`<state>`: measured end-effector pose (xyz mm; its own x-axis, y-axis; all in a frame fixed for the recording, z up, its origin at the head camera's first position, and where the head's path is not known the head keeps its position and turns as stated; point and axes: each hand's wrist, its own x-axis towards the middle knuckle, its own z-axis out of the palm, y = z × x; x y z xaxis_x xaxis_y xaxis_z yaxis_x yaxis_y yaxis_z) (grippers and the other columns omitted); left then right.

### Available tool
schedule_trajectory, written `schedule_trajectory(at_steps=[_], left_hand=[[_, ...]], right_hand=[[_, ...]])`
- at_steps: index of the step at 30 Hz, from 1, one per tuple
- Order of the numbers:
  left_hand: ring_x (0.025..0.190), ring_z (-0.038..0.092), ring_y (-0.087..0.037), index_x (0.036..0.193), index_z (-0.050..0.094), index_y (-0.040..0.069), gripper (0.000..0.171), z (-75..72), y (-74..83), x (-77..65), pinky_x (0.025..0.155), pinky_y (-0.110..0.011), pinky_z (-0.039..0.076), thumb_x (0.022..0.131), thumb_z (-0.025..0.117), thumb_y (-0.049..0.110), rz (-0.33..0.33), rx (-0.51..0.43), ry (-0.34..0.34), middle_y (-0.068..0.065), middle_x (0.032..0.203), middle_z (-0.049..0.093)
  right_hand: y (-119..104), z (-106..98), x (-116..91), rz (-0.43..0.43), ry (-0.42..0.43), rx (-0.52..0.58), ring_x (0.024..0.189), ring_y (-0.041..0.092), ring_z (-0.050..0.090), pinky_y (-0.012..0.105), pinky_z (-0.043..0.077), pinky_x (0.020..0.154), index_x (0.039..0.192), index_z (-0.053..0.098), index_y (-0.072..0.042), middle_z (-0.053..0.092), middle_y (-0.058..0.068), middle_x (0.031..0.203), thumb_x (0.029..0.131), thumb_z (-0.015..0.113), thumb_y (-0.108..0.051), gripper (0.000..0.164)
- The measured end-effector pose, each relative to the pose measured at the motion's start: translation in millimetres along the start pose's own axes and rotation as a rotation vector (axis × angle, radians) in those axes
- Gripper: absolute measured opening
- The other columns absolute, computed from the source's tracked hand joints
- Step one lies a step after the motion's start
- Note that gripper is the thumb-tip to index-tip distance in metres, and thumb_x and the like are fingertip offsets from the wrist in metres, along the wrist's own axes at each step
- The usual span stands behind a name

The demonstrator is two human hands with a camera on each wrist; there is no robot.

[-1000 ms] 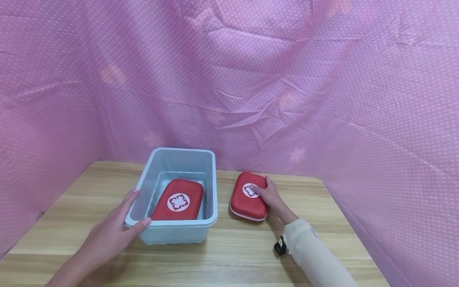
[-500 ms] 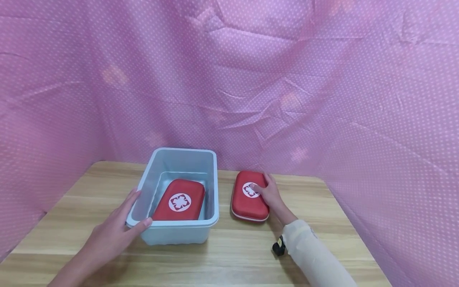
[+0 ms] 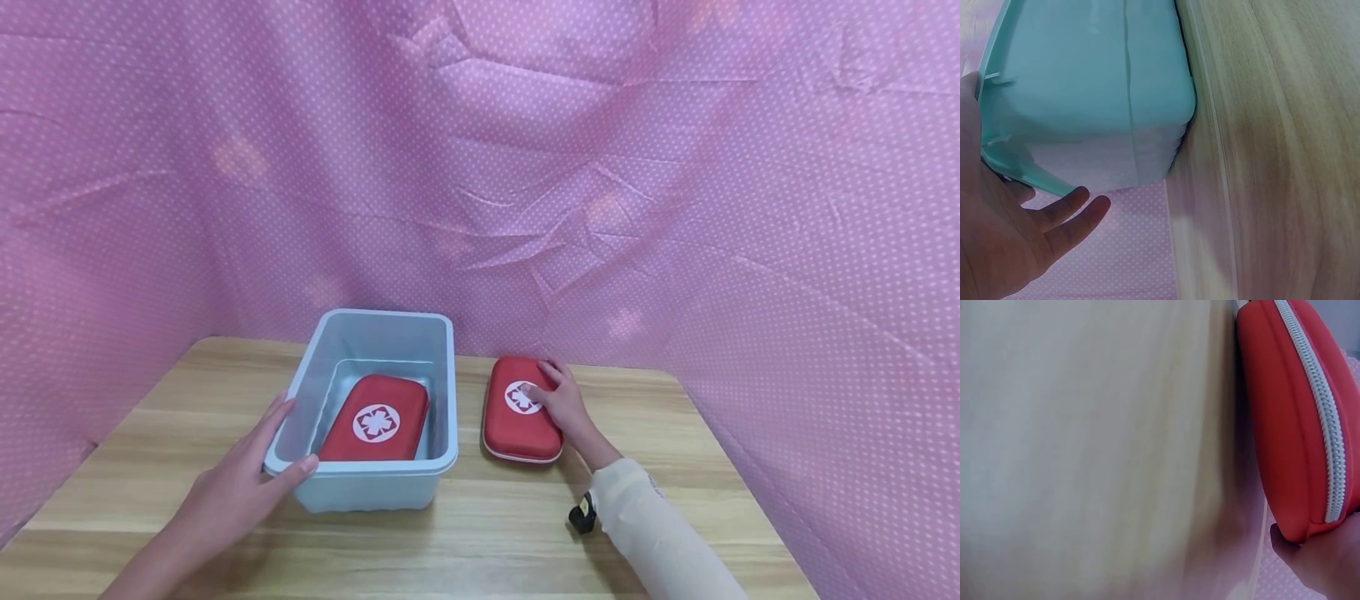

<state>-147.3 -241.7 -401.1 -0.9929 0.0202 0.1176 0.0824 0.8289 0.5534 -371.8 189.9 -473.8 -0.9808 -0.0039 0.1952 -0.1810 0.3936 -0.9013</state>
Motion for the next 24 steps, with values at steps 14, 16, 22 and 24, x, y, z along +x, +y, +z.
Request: schedule_trajectory(at_steps=[14, 16, 22, 24], left_hand=[[0.131, 0.033, -0.051, 0.153, -0.003, 0.035, 0.091, 1.1, 1.1, -1.6, 0.074, -0.076, 0.04, 0.086, 0.047, 0.069, 0.0, -0.009, 0.004, -0.01, 0.161, 0.006], [0.13, 0.033, -0.051, 0.153, -0.003, 0.036, 0.091, 1.4, 1.4, -1.7, 0.073, -0.076, 0.04, 0.086, 0.047, 0.069, -0.004, -0.009, 0.003, -0.01, 0.161, 0.006], [0.13, 0.033, -0.052, 0.153, -0.004, 0.037, 0.091, 2.6, 1.3, -1.8, 0.073, -0.075, 0.041, 0.086, 0.047, 0.07, -0.018, -0.009, -0.008, -0.01, 0.161, 0.004], [0.13, 0.033, -0.052, 0.153, -0.005, 0.037, 0.092, 3.2, 0.8, -1.5, 0.072, -0.075, 0.042, 0.085, 0.047, 0.071, -0.023, -0.014, -0.015, -0.01, 0.161, 0.004]], right_hand=[[-10.3, -4.9, -4.0, 0.036, 0.01, 0.025, 0.144, 0.025, 0.019, 0.038, 0.017, 0.117, 0.135, 0.056, -0.01, 0.031, -0.001, 0.154, 0.075, 0.081, -0.018, 0.066], [-12.6, -5.7, -5.0, 0.032, 0.013, 0.027, 0.144, 0.025, 0.019, 0.038, 0.018, 0.117, 0.134, 0.057, -0.01, 0.031, -0.003, 0.154, 0.075, 0.081, -0.018, 0.065], [-18.3, -4.6, -7.1, -0.002, -0.001, 0.052, 0.144, 0.021, 0.021, 0.037, 0.019, 0.117, 0.131, 0.06, -0.008, 0.037, -0.008, 0.151, 0.076, 0.08, -0.013, 0.059], [-19.6, -3.4, -7.7, -0.01, -0.013, 0.06, 0.144, 0.019, 0.022, 0.036, 0.019, 0.117, 0.129, 0.06, -0.007, 0.04, -0.008, 0.149, 0.077, 0.079, -0.01, 0.056]])
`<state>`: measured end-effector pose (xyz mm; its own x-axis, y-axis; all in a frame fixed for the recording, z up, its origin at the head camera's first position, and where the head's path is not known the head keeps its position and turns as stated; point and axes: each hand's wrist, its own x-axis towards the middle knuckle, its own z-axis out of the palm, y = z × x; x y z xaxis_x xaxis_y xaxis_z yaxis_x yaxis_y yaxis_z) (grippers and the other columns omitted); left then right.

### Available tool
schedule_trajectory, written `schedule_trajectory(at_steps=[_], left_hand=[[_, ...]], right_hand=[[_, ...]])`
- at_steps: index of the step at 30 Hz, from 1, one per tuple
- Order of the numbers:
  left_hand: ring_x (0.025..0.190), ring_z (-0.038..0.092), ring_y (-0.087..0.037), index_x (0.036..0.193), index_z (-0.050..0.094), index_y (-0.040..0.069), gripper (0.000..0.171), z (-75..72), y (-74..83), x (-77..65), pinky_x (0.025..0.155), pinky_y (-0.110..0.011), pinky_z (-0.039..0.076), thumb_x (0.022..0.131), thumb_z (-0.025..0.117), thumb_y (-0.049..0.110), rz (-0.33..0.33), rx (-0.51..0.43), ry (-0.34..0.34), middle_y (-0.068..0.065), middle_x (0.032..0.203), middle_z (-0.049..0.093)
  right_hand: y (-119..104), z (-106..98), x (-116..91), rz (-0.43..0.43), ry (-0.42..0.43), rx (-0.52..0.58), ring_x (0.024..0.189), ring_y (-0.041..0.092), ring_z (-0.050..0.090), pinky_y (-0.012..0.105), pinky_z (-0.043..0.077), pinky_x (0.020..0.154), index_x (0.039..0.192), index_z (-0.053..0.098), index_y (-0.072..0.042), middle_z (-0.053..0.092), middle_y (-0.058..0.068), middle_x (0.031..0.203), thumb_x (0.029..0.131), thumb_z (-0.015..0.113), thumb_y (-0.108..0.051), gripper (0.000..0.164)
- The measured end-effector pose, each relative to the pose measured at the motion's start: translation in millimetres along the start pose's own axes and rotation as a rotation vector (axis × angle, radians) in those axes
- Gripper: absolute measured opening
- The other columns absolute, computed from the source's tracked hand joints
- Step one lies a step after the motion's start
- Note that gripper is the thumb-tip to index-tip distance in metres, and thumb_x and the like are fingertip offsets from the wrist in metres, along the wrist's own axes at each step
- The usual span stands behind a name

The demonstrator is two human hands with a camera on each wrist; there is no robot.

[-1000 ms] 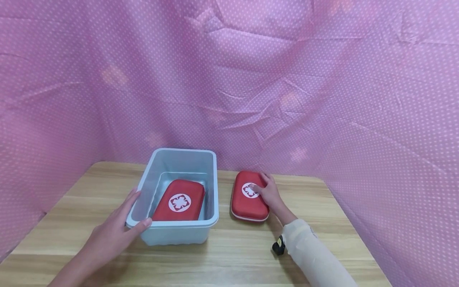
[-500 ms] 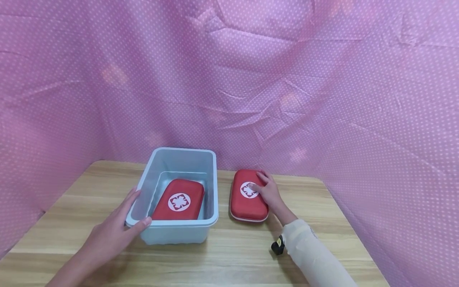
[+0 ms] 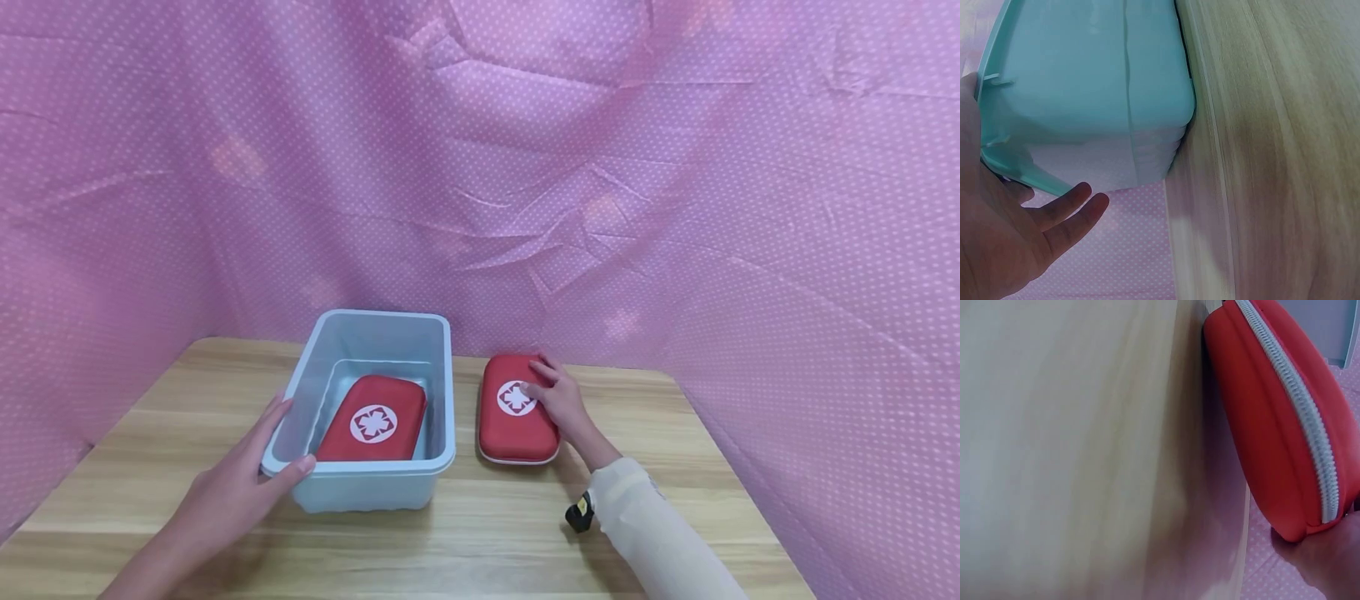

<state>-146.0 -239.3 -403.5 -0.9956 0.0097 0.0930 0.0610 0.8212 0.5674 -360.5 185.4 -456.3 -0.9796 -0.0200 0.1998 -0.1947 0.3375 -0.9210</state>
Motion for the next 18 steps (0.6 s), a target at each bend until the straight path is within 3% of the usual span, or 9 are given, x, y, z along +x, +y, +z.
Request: schedule_trajectory(at_steps=[10, 18], left_hand=[[0.13, 0.031, -0.054, 0.152, -0.007, 0.037, 0.094, 2.1, -2.3, 1.6, 0.074, -0.076, 0.04, 0.083, 0.046, 0.073, -0.026, -0.007, -0.022, -0.011, 0.161, 0.003], [0.129, 0.034, -0.053, 0.153, -0.006, 0.036, 0.092, 1.4, -1.8, 1.4, 0.073, -0.077, 0.04, 0.085, 0.046, 0.072, -0.012, -0.002, -0.003, -0.011, 0.161, 0.004]], right_hand=[[-0.2, 3.4, -1.6, 0.001, -0.039, 0.034, 0.144, 0.021, 0.023, 0.036, 0.015, 0.118, 0.126, 0.063, -0.008, 0.044, -0.004, 0.147, 0.08, 0.073, -0.003, 0.047], [-3.3, 3.5, -1.5, 0.016, -0.03, 0.004, 0.144, 0.024, 0.024, 0.037, 0.017, 0.118, 0.124, 0.065, -0.006, 0.047, -0.003, 0.145, 0.081, 0.074, -0.008, 0.043]])
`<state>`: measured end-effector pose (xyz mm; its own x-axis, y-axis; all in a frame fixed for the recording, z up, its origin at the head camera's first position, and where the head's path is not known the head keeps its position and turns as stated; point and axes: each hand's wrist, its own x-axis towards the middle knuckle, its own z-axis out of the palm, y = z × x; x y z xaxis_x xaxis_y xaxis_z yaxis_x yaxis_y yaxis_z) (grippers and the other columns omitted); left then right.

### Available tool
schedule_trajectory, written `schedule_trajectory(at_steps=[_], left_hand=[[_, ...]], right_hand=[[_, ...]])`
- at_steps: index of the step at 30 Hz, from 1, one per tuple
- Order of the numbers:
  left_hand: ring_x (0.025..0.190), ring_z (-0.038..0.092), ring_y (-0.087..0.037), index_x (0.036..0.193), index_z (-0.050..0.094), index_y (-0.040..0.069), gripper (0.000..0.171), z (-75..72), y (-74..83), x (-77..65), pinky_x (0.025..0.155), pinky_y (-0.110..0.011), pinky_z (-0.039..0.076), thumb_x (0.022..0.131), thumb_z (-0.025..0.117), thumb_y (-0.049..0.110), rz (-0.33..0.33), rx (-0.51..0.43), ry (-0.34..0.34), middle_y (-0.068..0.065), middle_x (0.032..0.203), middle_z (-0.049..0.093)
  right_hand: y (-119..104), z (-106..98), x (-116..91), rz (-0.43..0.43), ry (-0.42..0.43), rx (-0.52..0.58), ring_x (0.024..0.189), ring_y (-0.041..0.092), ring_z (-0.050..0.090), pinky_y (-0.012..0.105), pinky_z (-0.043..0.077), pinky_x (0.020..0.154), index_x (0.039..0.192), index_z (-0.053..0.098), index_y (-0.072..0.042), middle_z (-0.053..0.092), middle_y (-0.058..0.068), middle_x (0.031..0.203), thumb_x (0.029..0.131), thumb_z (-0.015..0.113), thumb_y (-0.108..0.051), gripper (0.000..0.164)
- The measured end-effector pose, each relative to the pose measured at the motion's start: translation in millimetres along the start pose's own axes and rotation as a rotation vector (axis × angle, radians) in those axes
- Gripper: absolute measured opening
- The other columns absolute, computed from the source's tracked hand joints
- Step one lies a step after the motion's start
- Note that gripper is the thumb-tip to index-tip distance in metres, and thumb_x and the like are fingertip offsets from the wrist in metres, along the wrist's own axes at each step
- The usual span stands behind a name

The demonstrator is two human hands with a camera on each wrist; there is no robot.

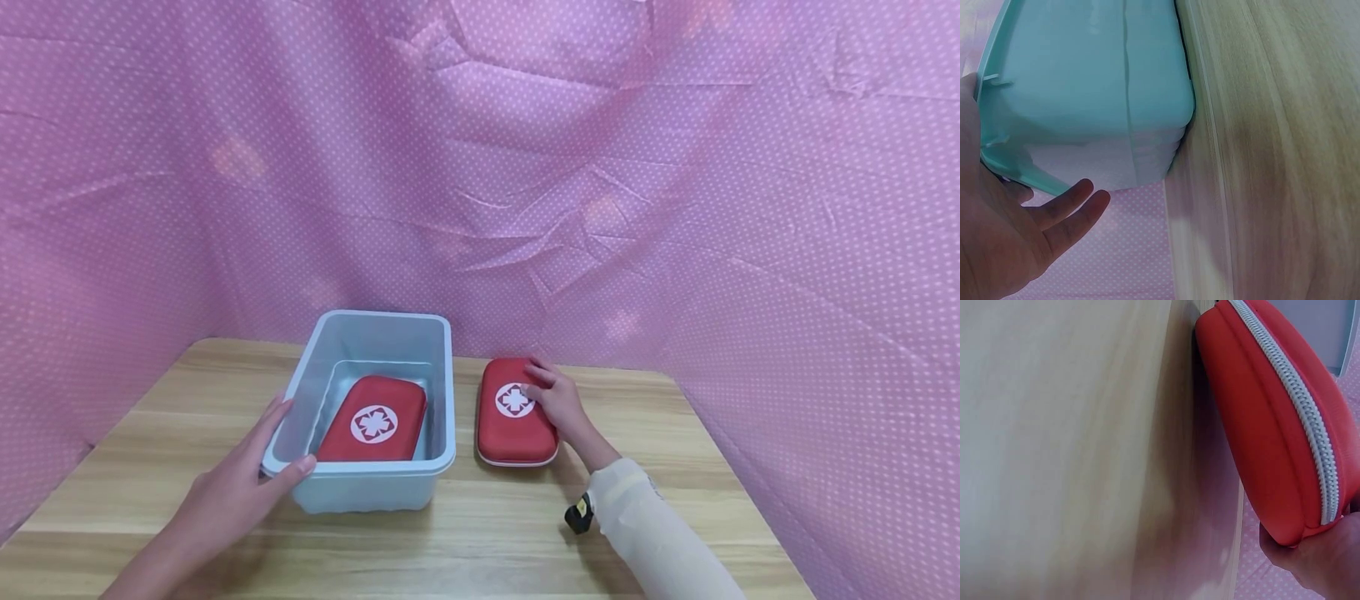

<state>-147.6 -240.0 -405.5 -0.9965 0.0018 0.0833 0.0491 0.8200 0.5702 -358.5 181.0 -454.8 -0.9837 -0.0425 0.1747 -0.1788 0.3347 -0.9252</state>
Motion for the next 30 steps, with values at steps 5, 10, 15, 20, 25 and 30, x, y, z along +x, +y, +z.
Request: schedule_trajectory(at_steps=[5, 10, 15, 20, 25, 30], left_hand=[[0.128, 0.035, -0.053, 0.153, -0.005, 0.037, 0.091, 0.4, 0.4, -0.9, 0.072, -0.076, 0.04, 0.085, 0.046, 0.071, 0.002, 0.005, 0.008, -0.01, 0.161, 0.004], [0.128, 0.035, -0.054, 0.153, -0.006, 0.037, 0.092, 0.3, 1.4, -1.6, 0.071, -0.076, 0.041, 0.085, 0.046, 0.072, 0.001, 0.003, 0.005, -0.009, 0.161, 0.003], [0.128, 0.036, -0.054, 0.153, -0.005, 0.036, 0.091, 0.0, 1.8, -2.6, 0.071, -0.075, 0.041, 0.086, 0.045, 0.071, 0.004, 0.006, 0.007, -0.009, 0.161, 0.003], [0.127, 0.036, -0.054, 0.153, -0.005, 0.037, 0.091, -0.6, 2.5, -3.1, 0.071, -0.075, 0.041, 0.086, 0.045, 0.071, 0.001, 0.009, 0.006, -0.009, 0.161, 0.003], [0.126, 0.038, -0.053, 0.153, -0.005, 0.037, 0.091, -1.0, 2.6, -3.7, 0.07, -0.074, 0.042, 0.086, 0.045, 0.071, 0.001, 0.014, 0.011, -0.01, 0.161, 0.006], [0.125, 0.038, -0.053, 0.153, -0.004, 0.037, 0.091, -0.8, 2.0, -3.9, 0.069, -0.073, 0.043, 0.086, 0.046, 0.071, 0.003, 0.015, 0.012, -0.01, 0.161, 0.006]], right_hand=[[-1.8, -0.5, -1.3, 0.028, -0.002, -0.01, 0.144, 0.022, 0.023, 0.038, 0.018, 0.117, 0.123, 0.065, -0.006, 0.046, -0.005, 0.146, 0.08, 0.075, -0.009, 0.043], [-3.7, 0.0, -2.7, 0.021, -0.003, 0.0, 0.144, 0.021, 0.024, 0.037, 0.017, 0.117, 0.122, 0.065, -0.005, 0.046, -0.003, 0.146, 0.08, 0.075, -0.008, 0.043], [-7.1, -0.1, -4.9, 0.025, -0.01, 0.005, 0.144, 0.02, 0.024, 0.037, 0.02, 0.117, 0.122, 0.065, -0.006, 0.044, -0.003, 0.147, 0.08, 0.074, -0.008, 0.043], [-12.2, -0.6, -7.9, 0.026, -0.011, -0.018, 0.143, 0.019, 0.024, 0.036, 0.022, 0.116, 0.123, 0.066, -0.008, 0.045, -0.006, 0.147, 0.08, 0.074, -0.008, 0.043], [-22.9, -2.0, -12.8, 0.006, -0.017, -0.027, 0.143, 0.02, 0.025, 0.036, 0.024, 0.115, 0.123, 0.065, -0.006, 0.046, -0.007, 0.145, 0.081, 0.074, -0.007, 0.043], [-32.0, -3.6, -14.4, -0.016, -0.011, -0.043, 0.143, 0.018, 0.026, 0.036, 0.026, 0.114, 0.125, 0.064, -0.009, 0.047, -0.014, 0.143, 0.081, 0.075, -0.01, 0.045]])
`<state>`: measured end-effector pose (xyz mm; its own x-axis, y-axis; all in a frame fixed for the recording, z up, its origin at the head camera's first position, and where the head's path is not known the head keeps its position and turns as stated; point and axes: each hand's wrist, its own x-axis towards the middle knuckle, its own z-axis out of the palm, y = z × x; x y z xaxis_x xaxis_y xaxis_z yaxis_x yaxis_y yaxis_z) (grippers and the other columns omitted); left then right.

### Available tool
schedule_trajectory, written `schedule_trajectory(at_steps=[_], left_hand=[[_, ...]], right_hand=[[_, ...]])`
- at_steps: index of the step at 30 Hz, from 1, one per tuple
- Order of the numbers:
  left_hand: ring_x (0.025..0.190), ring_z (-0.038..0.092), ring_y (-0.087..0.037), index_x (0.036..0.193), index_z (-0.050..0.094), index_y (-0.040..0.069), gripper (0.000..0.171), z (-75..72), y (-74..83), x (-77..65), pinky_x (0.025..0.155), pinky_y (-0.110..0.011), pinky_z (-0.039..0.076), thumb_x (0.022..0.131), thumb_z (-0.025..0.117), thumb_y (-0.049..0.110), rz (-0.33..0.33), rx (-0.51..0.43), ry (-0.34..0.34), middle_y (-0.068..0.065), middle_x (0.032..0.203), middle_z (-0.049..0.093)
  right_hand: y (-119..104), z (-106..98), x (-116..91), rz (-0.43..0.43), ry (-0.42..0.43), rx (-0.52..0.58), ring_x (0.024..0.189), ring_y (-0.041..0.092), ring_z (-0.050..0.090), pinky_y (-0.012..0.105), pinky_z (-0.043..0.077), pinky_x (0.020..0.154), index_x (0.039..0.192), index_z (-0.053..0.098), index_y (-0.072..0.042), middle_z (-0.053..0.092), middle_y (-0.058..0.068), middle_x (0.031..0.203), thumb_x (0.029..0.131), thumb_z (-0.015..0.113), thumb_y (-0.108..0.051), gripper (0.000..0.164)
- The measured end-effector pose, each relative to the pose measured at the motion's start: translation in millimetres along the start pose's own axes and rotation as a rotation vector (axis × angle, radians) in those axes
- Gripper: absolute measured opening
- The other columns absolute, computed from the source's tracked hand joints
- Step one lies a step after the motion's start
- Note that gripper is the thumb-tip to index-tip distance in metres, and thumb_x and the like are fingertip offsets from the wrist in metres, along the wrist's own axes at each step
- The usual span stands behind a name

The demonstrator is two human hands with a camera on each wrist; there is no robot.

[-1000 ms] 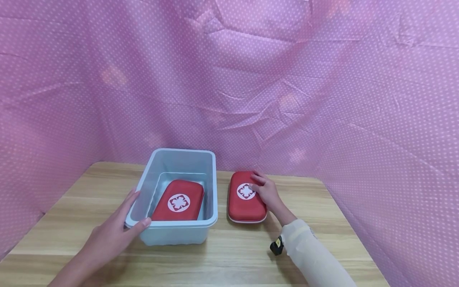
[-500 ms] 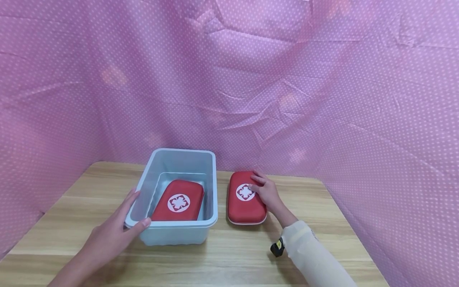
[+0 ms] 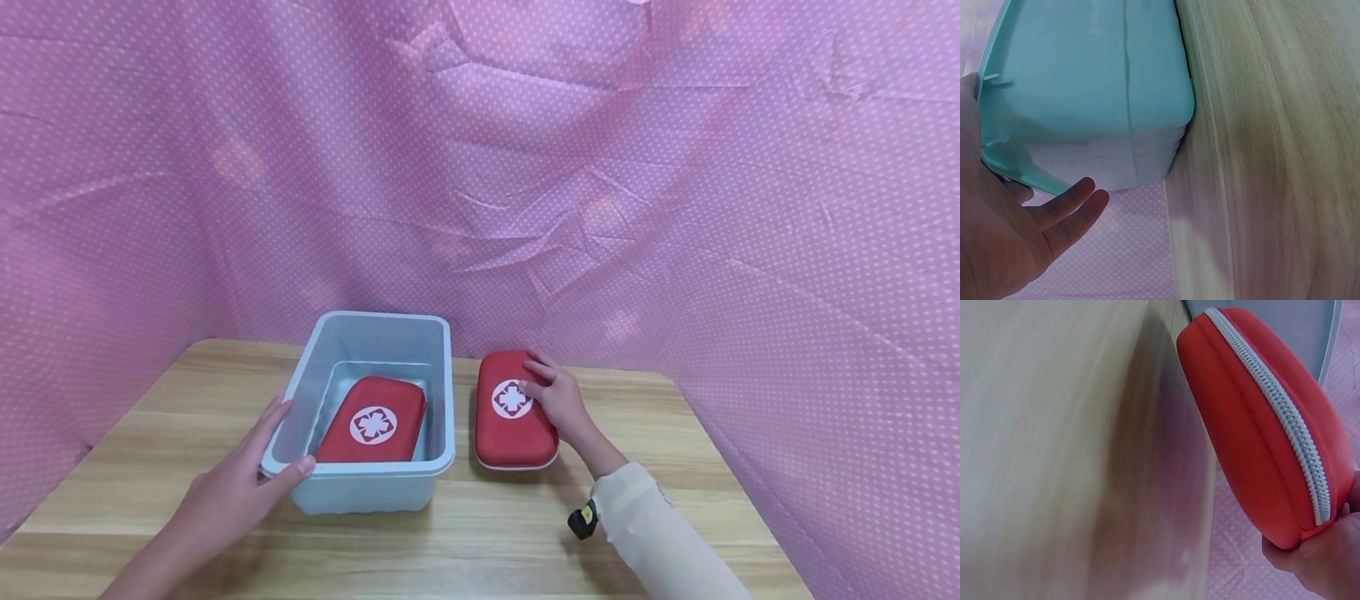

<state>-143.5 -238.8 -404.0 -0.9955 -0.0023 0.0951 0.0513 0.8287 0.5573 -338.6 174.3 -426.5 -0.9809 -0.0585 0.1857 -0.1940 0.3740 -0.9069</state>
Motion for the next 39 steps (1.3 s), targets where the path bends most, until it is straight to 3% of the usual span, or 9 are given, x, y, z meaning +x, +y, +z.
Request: schedule_trajectory(at_steps=[3, 10, 24, 39], left_hand=[[0.126, 0.038, -0.053, 0.153, -0.004, 0.037, 0.091, 0.4, -0.4, 0.2, 0.069, -0.073, 0.043, 0.086, 0.046, 0.071, 0.0, 0.001, 0.0, -0.009, 0.161, 0.005], [0.126, 0.036, -0.054, 0.153, -0.005, 0.036, 0.092, 0.5, 0.2, 0.6, 0.069, -0.073, 0.044, 0.085, 0.045, 0.073, -0.008, 0.0, -0.01, -0.011, 0.161, 0.005], [0.126, 0.036, -0.055, 0.152, -0.006, 0.037, 0.092, -0.2, 0.0, 0.0, 0.069, -0.074, 0.043, 0.084, 0.045, 0.073, -0.014, -0.011, -0.021, -0.011, 0.161, 0.004], [0.129, 0.035, -0.053, 0.153, -0.005, 0.037, 0.092, -2.3, -5.6, 8.5, 0.072, -0.075, 0.042, 0.085, 0.046, 0.071, 0.006, -0.014, -0.016, -0.009, 0.161, 0.004]], right_hand=[[-1.7, -0.2, 1.2, -0.015, 0.004, -0.014, 0.142, 0.016, 0.026, 0.037, 0.031, 0.112, 0.127, 0.064, -0.013, 0.046, -0.014, 0.144, 0.082, 0.075, -0.011, 0.046], [-19.1, -2.3, -1.3, -0.09, 0.003, -0.016, 0.142, 0.017, 0.027, 0.04, 0.026, 0.114, 0.127, 0.063, -0.011, 0.046, -0.008, 0.145, 0.082, 0.075, -0.012, 0.047], [-58.7, -6.4, -4.0, -0.222, 0.064, -0.08, 0.141, 0.016, 0.029, 0.041, 0.022, 0.116, 0.124, 0.066, -0.017, 0.049, -0.019, 0.14, 0.08, 0.077, -0.018, 0.045], [-108.3, -7.8, 9.6, -0.277, 0.146, 0.03, 0.139, 0.011, 0.031, 0.036, 0.025, 0.114, 0.124, 0.066, -0.012, 0.049, -0.015, 0.141, 0.081, 0.077, -0.013, 0.045]])
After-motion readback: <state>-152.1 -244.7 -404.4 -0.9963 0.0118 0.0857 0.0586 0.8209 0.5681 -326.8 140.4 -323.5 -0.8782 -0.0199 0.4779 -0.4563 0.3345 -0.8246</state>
